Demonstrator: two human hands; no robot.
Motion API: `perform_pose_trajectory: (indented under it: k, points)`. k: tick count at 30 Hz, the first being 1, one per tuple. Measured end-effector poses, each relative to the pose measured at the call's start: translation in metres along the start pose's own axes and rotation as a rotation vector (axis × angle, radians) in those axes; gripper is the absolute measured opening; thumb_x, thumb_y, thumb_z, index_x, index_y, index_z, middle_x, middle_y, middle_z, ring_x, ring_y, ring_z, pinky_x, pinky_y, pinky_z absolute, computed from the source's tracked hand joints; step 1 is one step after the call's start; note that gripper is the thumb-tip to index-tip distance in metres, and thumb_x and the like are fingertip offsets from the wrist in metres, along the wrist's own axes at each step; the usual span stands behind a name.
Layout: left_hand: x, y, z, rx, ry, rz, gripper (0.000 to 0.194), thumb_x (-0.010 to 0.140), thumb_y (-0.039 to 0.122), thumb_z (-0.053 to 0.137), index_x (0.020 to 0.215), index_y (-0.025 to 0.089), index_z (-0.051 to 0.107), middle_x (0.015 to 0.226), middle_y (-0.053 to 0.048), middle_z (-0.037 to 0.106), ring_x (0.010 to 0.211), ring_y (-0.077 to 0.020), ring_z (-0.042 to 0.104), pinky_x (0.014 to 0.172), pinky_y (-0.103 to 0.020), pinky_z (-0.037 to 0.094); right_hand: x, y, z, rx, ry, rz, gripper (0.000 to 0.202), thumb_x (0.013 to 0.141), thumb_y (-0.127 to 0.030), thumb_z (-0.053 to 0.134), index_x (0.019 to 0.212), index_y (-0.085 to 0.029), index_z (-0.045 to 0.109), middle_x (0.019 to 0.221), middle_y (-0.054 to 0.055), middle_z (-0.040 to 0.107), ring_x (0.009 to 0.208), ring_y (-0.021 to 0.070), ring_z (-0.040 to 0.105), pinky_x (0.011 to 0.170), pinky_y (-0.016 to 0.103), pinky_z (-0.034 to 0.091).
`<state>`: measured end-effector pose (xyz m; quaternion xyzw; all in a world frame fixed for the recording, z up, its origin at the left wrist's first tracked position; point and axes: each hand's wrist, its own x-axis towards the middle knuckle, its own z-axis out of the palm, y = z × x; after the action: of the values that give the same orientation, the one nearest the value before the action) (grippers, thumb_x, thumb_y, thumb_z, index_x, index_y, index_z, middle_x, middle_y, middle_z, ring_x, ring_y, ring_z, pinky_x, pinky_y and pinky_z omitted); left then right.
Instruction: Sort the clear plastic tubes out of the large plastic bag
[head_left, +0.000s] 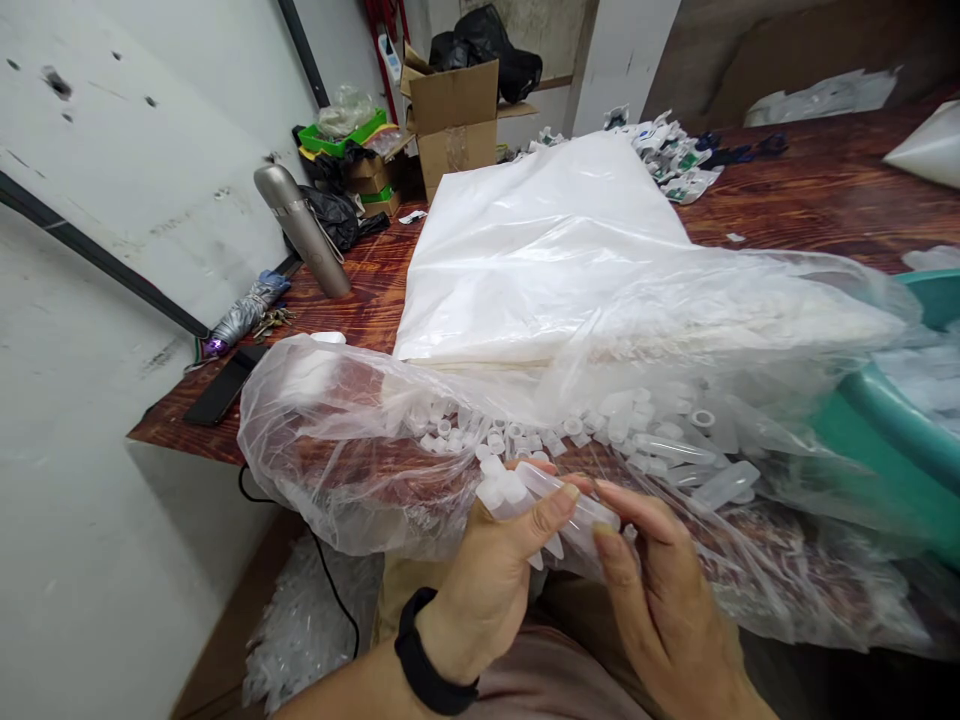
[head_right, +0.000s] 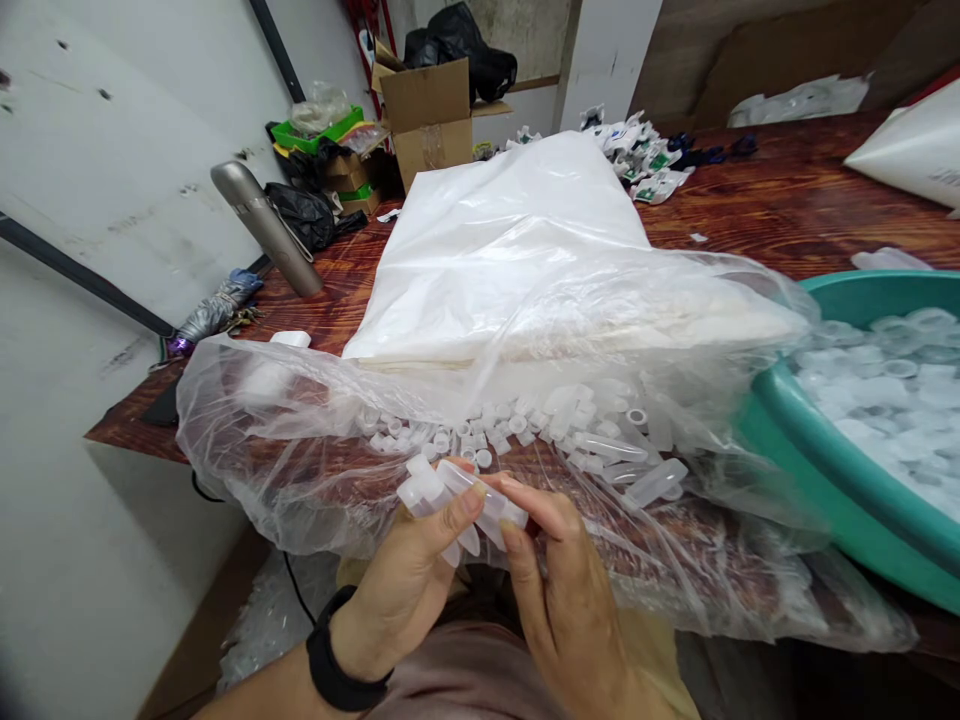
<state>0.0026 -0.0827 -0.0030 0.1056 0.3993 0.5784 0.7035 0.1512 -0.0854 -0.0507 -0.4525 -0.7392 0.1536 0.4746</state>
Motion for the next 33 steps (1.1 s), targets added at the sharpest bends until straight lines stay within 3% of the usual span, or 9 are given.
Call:
perform_pose_trajectory:
  k: [9, 13, 16, 20, 25, 27, 29, 31, 33]
  points:
    - [-0.001, -0.001, -0.001, 0.002, -0.019, -0.008, 0.049, 0.063, 0.036, 0.107, 0.098, 0.020, 0.077, 0.098, -0.005, 0.085, 0.097, -0.0221, 0.077, 0.096, -0.035, 0.053, -0.006, 0.005, -0.007, 0.049, -0.035, 0.128, 0.046, 0.111, -0.035, 0.051, 0.157, -0.031, 0.047, 0.129, 0.010, 0.072, 0.113, 0.0265, 0.075, 0.098, 0.045, 0.064]
    - [-0.002, -0.001, -0.003, 0.005, -0.029, 0.008, 0.047, 0.064, 0.035, 0.106, 0.098, 0.020, 0.078, 0.099, -0.006, 0.085, 0.098, -0.0212, 0.077, 0.097, -0.035, 0.054, -0.005, 0.001, -0.003, 0.021, -0.030, 0.002, 0.046, 0.110, -0.028, 0.056, 0.154, -0.033, 0.050, 0.131, 0.008, 0.073, 0.119, 0.0256, 0.073, 0.103, 0.043, 0.061]
    - [-0.005, 0.000, -0.006, 0.038, -0.024, 0.031, 0.044, 0.065, 0.036, 0.106, 0.096, 0.020, 0.079, 0.098, -0.006, 0.084, 0.097, -0.0214, 0.076, 0.096, -0.035, 0.055, -0.005, -0.002, 0.000, 0.027, -0.007, 0.045, 0.045, 0.113, -0.028, 0.046, 0.159, -0.033, 0.045, 0.129, 0.008, 0.073, 0.113, 0.0223, 0.075, 0.092, 0.035, 0.064]
    - [-0.010, -0.002, -0.011, 0.050, -0.006, 0.063, 0.040, 0.068, 0.038, 0.104, 0.096, 0.022, 0.080, 0.102, -0.005, 0.084, 0.099, -0.0199, 0.076, 0.097, -0.033, 0.056, -0.006, -0.008, 0.004, -0.060, -0.062, -0.128, 0.061, 0.109, -0.023, 0.055, 0.166, -0.030, 0.034, 0.127, 0.010, 0.072, 0.119, 0.0260, 0.072, 0.105, 0.044, 0.059]
    - [-0.022, 0.005, -0.022, 0.154, 0.001, 0.089, 0.043, 0.069, 0.042, 0.103, 0.096, 0.020, 0.078, 0.098, -0.006, 0.083, 0.093, -0.0201, 0.077, 0.089, -0.031, 0.059, -0.010, -0.015, 0.009, 0.028, -0.085, -0.117, 0.042, 0.112, -0.021, 0.045, 0.153, -0.029, 0.046, 0.122, 0.008, 0.072, 0.119, 0.0222, 0.070, 0.102, 0.038, 0.060]
    - [-0.032, 0.018, -0.037, 0.200, 0.104, 0.157, 0.047, 0.070, 0.042, 0.102, 0.102, 0.021, 0.074, 0.094, -0.004, 0.082, 0.087, -0.0202, 0.078, 0.084, -0.031, 0.061, -0.007, -0.012, 0.007, 0.013, -0.177, -0.094, 0.040, 0.115, -0.029, 0.040, 0.155, -0.029, 0.044, 0.122, 0.007, 0.073, 0.115, 0.0210, 0.072, 0.099, 0.036, 0.061]
    - [-0.044, 0.037, -0.064, 0.247, 0.290, 0.352, 0.055, 0.073, 0.040, 0.100, 0.114, 0.025, 0.068, 0.093, 0.000, 0.080, 0.084, -0.0182, 0.078, 0.082, -0.029, 0.063, -0.001, -0.006, 0.003, -0.015, -0.241, -0.075, 0.040, 0.116, -0.036, 0.039, 0.155, -0.029, 0.045, 0.119, 0.007, 0.074, 0.108, 0.0198, 0.074, 0.096, 0.034, 0.062]
    - [-0.056, 0.055, -0.106, 0.293, 0.506, 0.603, 0.064, 0.073, 0.037, 0.099, 0.124, 0.029, 0.062, 0.089, 0.005, 0.075, 0.077, -0.0137, 0.074, 0.077, -0.023, 0.062, 0.008, 0.004, -0.001, -0.034, -0.267, -0.065, 0.036, 0.115, -0.035, 0.044, 0.150, -0.029, 0.050, 0.119, 0.007, 0.073, 0.107, 0.0193, 0.074, 0.095, 0.033, 0.062]
    - [-0.066, 0.068, -0.157, 0.351, 0.712, 0.693, 0.065, 0.073, 0.040, 0.097, 0.125, 0.028, 0.060, 0.091, 0.005, 0.071, 0.075, -0.0115, 0.071, 0.074, -0.021, 0.061, 0.018, 0.016, -0.001, -0.068, -0.269, -0.089, 0.029, 0.114, -0.031, 0.048, 0.142, -0.029, 0.055, 0.120, 0.007, 0.072, 0.110, 0.0197, 0.073, 0.096, 0.033, 0.060]
